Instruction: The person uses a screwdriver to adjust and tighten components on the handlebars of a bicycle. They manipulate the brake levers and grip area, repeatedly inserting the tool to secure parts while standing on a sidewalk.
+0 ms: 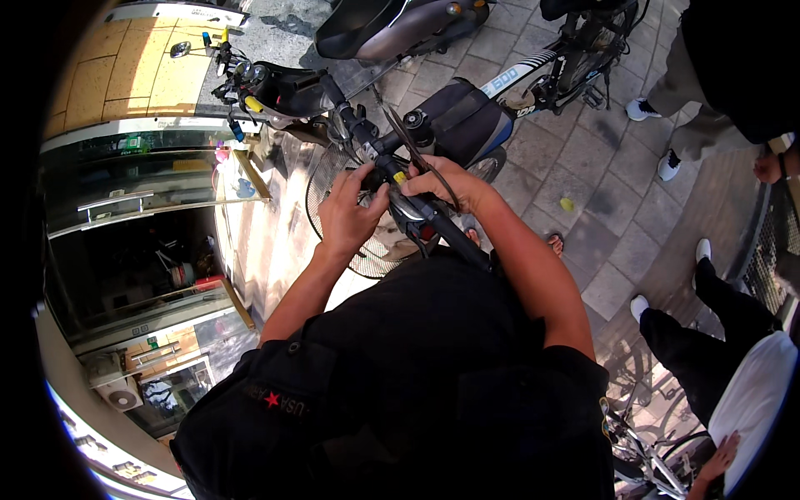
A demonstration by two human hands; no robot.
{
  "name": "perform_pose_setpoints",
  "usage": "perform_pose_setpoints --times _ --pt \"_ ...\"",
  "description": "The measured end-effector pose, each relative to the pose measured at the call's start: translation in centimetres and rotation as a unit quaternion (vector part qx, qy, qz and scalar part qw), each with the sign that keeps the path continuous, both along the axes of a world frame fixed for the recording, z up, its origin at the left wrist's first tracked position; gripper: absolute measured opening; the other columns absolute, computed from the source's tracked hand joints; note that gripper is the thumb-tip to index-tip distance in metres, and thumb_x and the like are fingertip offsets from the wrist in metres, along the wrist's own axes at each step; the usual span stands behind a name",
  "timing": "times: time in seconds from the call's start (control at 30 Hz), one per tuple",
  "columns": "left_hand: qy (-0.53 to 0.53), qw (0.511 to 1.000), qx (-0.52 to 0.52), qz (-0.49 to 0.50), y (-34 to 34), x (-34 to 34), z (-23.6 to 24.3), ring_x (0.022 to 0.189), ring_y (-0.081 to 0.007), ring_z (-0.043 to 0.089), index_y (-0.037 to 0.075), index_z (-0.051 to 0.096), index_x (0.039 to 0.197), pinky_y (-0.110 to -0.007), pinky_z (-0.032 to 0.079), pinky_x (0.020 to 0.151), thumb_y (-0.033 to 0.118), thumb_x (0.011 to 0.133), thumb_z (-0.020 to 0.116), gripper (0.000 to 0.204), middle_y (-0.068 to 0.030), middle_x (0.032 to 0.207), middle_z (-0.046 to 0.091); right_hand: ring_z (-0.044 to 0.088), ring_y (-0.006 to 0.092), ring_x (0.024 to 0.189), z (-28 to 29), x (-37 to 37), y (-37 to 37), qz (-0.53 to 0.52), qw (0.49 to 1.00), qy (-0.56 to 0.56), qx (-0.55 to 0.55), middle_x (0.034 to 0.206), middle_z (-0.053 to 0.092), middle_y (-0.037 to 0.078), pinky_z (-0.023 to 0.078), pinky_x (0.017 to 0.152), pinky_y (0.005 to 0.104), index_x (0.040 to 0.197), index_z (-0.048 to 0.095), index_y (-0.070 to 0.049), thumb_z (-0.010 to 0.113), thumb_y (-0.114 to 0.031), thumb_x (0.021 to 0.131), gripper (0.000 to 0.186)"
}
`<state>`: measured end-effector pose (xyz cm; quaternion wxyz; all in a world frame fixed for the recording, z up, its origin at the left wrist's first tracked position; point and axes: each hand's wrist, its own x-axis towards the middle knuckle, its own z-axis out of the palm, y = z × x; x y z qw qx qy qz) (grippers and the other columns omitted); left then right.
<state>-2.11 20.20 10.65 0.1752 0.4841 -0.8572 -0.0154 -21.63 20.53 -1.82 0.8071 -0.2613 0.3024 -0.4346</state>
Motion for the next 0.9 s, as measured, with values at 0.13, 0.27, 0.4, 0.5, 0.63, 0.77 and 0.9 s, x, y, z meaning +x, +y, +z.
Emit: perform_pose_setpoints --times 0.13,0.27,0.4,0.5,0.63,0.77,0.9 --pt "-0.047 0.998 0.028 0.007 -1.3 -0.3 0.8 0.082 -0.032 0.073 0.01 0.074 0.122 -0.041 0.058 0.071 0.027 0.086 0.082 0.041 -0.0109 0.1 0.069 0.062 0.0101 0.079 -0.8 0.5 -0.4 -0.012 1.0 -0.007 -0.016 0.089 0.061 -0.001 0.052 0.072 0.025 0.095 0.058 -0.012 0.088 -0.015 0.079 0.035" --pt "-0.076 0.994 0.072 0.012 -1.7 -0.7 2.0 0.083 -0.0328 0.072 0.01 0.074 0.124 -0.042 0.058 0.071 0.026 0.084 0.081 0.043 -0.011 0.101 0.068 0.063 0.0108 0.08 -1.4 0.6 0.0 -0.04 0.995 -0.086 0.0 0.089 0.062 -0.001 0.053 0.075 0.0258 0.096 0.059 -0.011 0.088 -0.012 0.08 0.033" --pt "-0.072 0.995 0.061 -0.012 -1.5 0.1 1.8 0.086 -0.0329 0.073 0.01 0.074 0.123 -0.042 0.059 0.072 0.025 0.083 0.081 0.043 -0.0106 0.102 0.069 0.066 0.0121 0.084 -1.8 0.9 0.2 -0.047 0.991 -0.127 0.017 0.091 0.063 -0.001 0.056 0.08 0.0272 0.097 0.06 -0.01 0.086 -0.006 0.08 0.031" --pt "-0.064 0.995 0.08 0.006 -1.2 0.1 2.1 0.087 -0.0322 0.073 0.011 0.073 0.124 -0.041 0.059 0.073 0.025 0.083 0.081 0.043 -0.01 0.102 0.07 0.064 0.0122 0.091 0.0 0.3 0.5 -0.026 0.988 -0.141 0.05 0.094 0.059 -0.004 0.056 0.087 0.0277 0.096 0.059 -0.011 0.082 0.002 0.078 0.032" --pt "-0.042 0.996 0.075 -0.034 -1.9 0.7 1.9 0.084 -0.0315 0.073 0.012 0.074 0.125 -0.041 0.058 0.072 0.029 0.086 0.082 0.043 -0.0095 0.102 0.071 0.065 0.0133 0.091 -0.2 0.8 0.5 -0.06 0.986 -0.147 0.046 0.094 0.06 -0.001 0.057 0.087 0.0292 0.097 0.058 -0.011 0.081 0.0 0.079 0.032" --pt "-0.086 0.987 0.119 -0.059 -3.2 0.2 3.4 0.081 -0.0317 0.073 0.015 0.075 0.125 -0.042 0.058 0.071 0.035 0.09 0.081 0.041 -0.0088 0.104 0.072 0.066 0.0126 0.083 -1.0 1.2 0.3 -0.079 0.982 -0.164 0.041 0.091 0.063 0.0 0.057 0.078 0.0285 0.096 0.059 -0.01 0.08 -0.007 0.083 0.025" --pt "-0.095 0.973 0.193 -0.079 -4.8 0.0 4.5 0.08 -0.0331 0.073 0.014 0.075 0.125 -0.042 0.057 0.071 0.038 0.092 0.08 0.04 -0.0101 0.106 0.073 0.063 0.0093 0.076 -1.9 1.4 -0.2 -0.06 0.983 -0.168 0.048 0.088 0.06 -0.003 0.053 0.071 0.0251 0.098 0.058 -0.012 0.079 -0.009 0.084 0.025"
